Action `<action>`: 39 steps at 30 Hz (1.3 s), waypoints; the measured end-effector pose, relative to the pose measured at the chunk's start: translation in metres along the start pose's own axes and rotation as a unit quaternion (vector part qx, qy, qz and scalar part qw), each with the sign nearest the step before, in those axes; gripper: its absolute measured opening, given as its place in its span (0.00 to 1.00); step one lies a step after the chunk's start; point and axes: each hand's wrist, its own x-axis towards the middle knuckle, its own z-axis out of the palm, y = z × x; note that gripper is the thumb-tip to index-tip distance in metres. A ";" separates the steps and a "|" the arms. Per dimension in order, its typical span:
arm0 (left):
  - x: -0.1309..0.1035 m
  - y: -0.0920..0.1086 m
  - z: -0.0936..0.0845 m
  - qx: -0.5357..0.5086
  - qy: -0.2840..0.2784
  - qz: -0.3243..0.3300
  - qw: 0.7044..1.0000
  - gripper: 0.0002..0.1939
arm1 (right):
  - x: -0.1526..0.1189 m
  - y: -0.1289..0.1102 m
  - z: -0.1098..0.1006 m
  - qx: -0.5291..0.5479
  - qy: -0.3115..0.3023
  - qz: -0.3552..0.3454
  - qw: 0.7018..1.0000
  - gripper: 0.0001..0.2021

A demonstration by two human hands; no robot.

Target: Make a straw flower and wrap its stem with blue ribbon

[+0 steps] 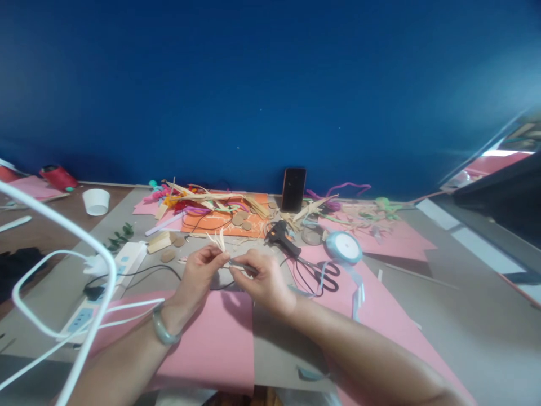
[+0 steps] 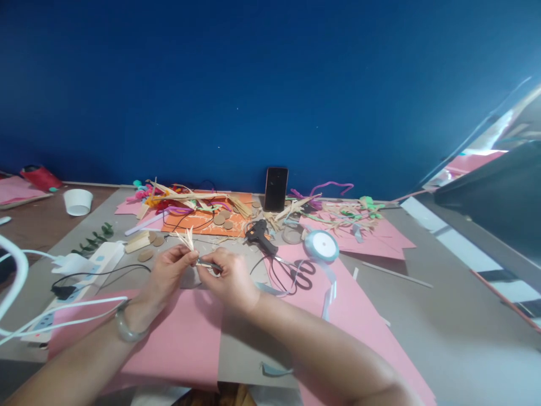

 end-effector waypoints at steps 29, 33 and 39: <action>0.004 -0.003 -0.009 0.157 -0.058 0.048 0.985 0.12 | 0.018 0.008 -0.014 0.067 -0.120 0.110 0.984 0.09; 0.004 -0.004 -0.009 0.164 -0.054 0.071 0.982 0.12 | 0.018 0.005 -0.015 0.057 -0.128 0.111 0.984 0.08; 0.002 -0.006 -0.008 0.169 -0.038 0.077 0.982 0.12 | 0.016 0.003 -0.012 0.014 -0.094 0.108 0.990 0.04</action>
